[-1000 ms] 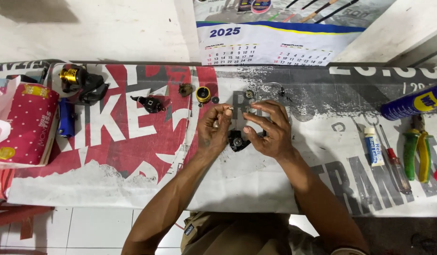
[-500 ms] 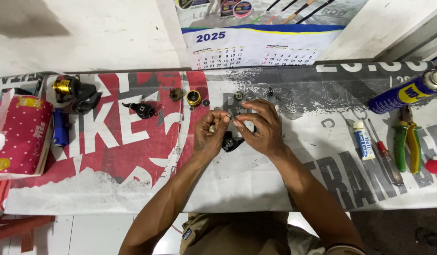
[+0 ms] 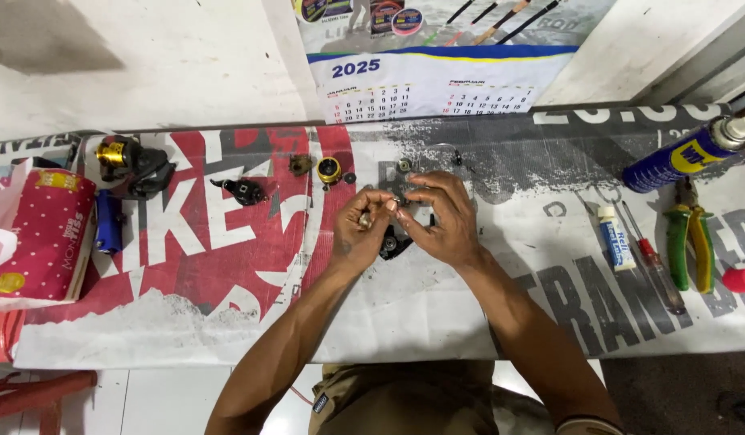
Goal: Repairing or assembling a fishing reel by adjusting and fitting small internal components at a workbench.
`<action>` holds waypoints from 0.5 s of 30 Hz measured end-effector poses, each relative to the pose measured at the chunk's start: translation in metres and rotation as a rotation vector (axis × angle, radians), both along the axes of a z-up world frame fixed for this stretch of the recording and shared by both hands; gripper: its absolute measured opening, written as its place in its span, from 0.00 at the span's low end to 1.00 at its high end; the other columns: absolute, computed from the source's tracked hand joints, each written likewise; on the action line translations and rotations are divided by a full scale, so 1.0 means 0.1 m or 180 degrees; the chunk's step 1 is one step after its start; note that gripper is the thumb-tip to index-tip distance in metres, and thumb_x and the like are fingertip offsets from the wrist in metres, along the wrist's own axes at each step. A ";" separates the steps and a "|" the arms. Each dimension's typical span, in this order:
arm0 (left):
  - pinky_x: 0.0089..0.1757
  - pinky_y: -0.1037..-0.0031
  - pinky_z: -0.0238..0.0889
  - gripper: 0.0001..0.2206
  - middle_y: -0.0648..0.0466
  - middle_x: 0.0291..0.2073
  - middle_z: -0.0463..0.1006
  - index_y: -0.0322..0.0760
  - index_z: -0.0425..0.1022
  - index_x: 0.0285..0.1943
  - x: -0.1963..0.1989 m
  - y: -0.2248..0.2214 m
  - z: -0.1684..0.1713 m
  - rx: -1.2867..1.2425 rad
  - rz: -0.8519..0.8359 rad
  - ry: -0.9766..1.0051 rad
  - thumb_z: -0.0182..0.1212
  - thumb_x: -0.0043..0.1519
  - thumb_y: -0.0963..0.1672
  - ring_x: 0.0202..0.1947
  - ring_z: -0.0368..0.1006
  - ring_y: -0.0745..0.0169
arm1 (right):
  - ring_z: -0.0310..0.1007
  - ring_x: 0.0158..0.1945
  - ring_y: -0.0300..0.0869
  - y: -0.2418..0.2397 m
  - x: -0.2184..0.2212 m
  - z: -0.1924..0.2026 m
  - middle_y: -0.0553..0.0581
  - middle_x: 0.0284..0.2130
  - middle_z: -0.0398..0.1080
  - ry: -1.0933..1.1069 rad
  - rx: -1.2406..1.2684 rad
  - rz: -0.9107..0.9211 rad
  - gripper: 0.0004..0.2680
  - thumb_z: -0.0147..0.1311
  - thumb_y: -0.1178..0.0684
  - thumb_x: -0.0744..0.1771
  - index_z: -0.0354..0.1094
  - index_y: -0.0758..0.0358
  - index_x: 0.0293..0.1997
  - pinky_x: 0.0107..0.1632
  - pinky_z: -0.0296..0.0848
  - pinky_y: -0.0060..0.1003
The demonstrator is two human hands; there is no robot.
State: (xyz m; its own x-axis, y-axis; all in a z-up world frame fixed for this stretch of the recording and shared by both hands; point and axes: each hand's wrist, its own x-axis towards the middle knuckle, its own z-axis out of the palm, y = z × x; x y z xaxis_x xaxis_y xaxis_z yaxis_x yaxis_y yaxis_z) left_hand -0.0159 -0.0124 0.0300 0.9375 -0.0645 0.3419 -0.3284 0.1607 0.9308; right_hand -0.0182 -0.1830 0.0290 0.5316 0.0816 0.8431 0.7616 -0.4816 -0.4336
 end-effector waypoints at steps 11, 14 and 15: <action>0.25 0.82 0.57 0.05 0.61 0.13 0.59 0.36 0.83 0.41 0.16 -0.07 0.05 0.0693 -0.0177 -0.0092 0.69 0.63 0.43 0.17 0.61 0.76 | 0.74 0.52 0.56 -0.10 -0.03 0.11 0.60 0.48 0.73 -0.0216 -0.0150 -0.0318 0.10 0.66 0.61 0.64 0.80 0.61 0.50 0.50 0.76 0.49; 0.26 0.83 0.57 0.05 0.61 0.13 0.60 0.37 0.83 0.41 0.20 -0.08 -0.05 0.0764 -0.0127 -0.0026 0.70 0.62 0.44 0.17 0.59 0.76 | 0.75 0.51 0.58 -0.12 0.02 0.08 0.62 0.48 0.74 -0.0324 -0.0108 -0.0299 0.09 0.66 0.61 0.64 0.80 0.61 0.49 0.50 0.76 0.51; 0.26 0.85 0.56 0.05 0.61 0.13 0.60 0.37 0.84 0.42 0.21 -0.10 -0.10 0.0758 -0.0050 0.0033 0.70 0.62 0.44 0.17 0.59 0.77 | 0.75 0.51 0.59 -0.13 0.03 0.07 0.63 0.48 0.74 -0.0381 -0.0116 -0.0281 0.09 0.66 0.61 0.64 0.80 0.61 0.48 0.51 0.76 0.51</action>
State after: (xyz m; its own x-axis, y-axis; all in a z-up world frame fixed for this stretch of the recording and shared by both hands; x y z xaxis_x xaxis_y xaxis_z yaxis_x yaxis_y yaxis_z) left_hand 0.0050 -0.0224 0.0202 0.9391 -0.1568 0.3058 -0.3179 -0.0588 0.9463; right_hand -0.0150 -0.1958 0.0358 0.4339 0.0708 0.8982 0.7608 -0.5627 -0.3232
